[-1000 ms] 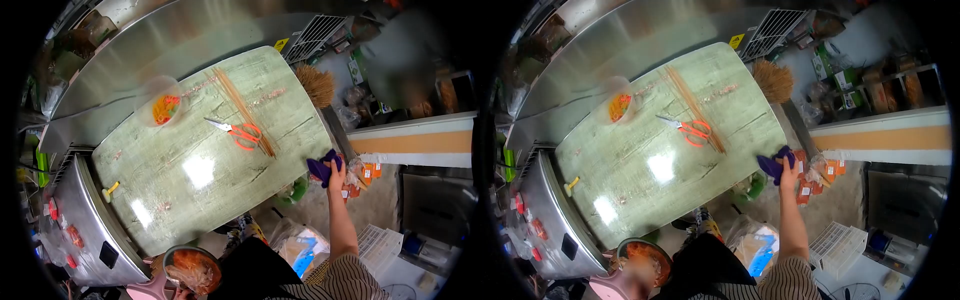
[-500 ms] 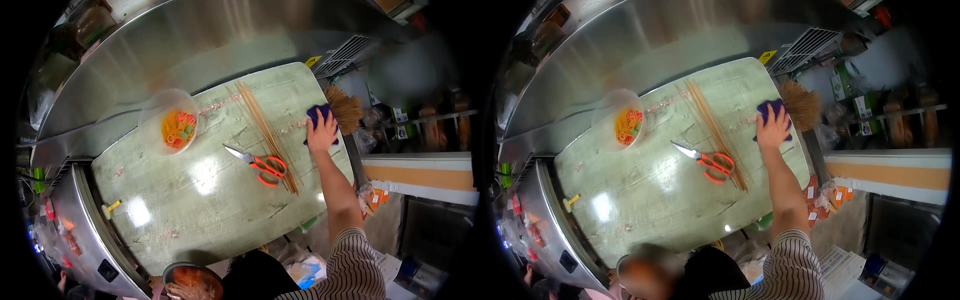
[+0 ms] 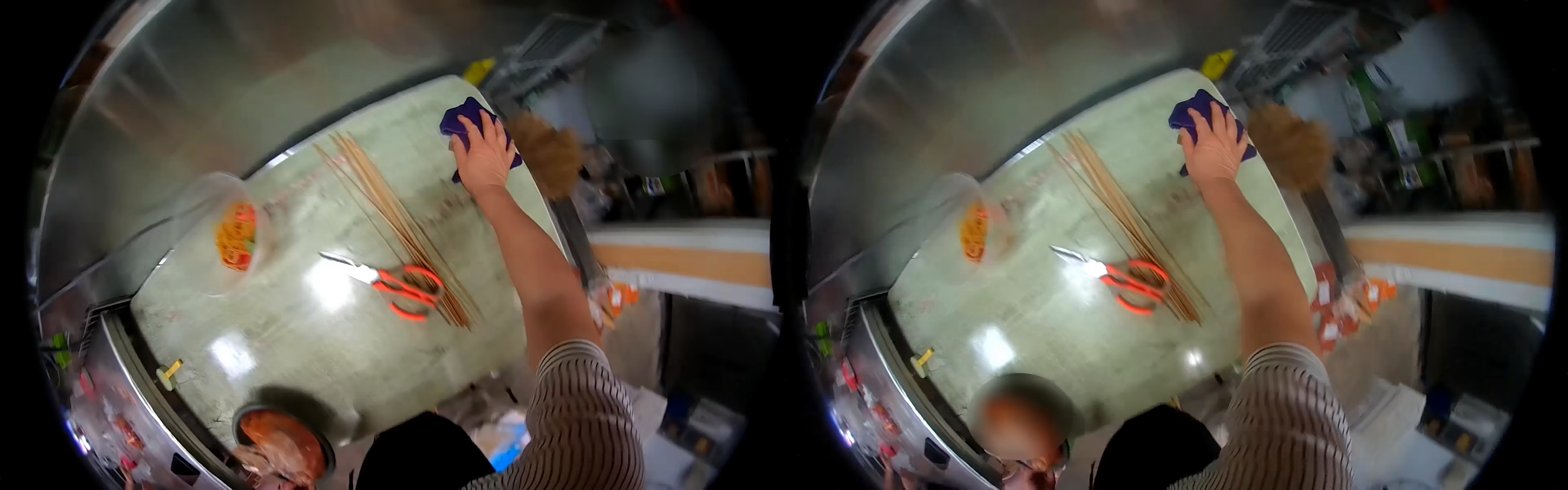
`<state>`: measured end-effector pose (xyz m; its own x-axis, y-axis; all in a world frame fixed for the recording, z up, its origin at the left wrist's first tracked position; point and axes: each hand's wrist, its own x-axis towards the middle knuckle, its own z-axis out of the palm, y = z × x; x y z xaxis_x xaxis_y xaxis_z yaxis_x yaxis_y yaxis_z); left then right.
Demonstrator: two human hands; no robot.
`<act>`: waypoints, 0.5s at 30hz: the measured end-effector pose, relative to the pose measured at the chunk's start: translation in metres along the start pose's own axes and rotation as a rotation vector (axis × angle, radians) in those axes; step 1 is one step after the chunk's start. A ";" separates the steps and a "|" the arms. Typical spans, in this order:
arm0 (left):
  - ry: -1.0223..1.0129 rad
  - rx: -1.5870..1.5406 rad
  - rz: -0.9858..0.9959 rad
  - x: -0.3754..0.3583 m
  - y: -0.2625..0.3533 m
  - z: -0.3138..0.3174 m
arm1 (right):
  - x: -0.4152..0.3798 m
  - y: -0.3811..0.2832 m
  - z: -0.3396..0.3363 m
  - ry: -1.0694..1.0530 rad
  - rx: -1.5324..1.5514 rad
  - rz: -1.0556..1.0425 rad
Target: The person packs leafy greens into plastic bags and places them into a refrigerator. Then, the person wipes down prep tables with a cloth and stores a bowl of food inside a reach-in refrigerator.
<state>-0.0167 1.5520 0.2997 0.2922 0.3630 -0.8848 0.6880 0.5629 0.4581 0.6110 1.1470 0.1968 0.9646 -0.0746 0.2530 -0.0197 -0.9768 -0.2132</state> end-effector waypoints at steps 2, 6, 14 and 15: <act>-0.007 0.248 0.073 0.026 -0.016 -0.023 | -0.058 0.047 -0.028 0.005 -0.036 0.042; -0.126 0.389 0.073 0.052 0.012 -0.003 | -0.190 0.128 -0.083 0.079 -0.165 0.306; -0.232 0.027 -0.161 0.049 0.044 0.045 | -0.290 0.094 -0.092 0.195 0.338 0.914; -0.286 0.294 -0.008 0.054 0.028 -0.001 | -0.298 0.083 -0.095 0.167 0.265 0.856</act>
<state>0.0175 1.5886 0.2644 0.4305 0.1155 -0.8952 0.8394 0.3132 0.4441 0.2972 1.0696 0.1930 0.5969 -0.8014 0.0371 -0.6309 -0.4975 -0.5954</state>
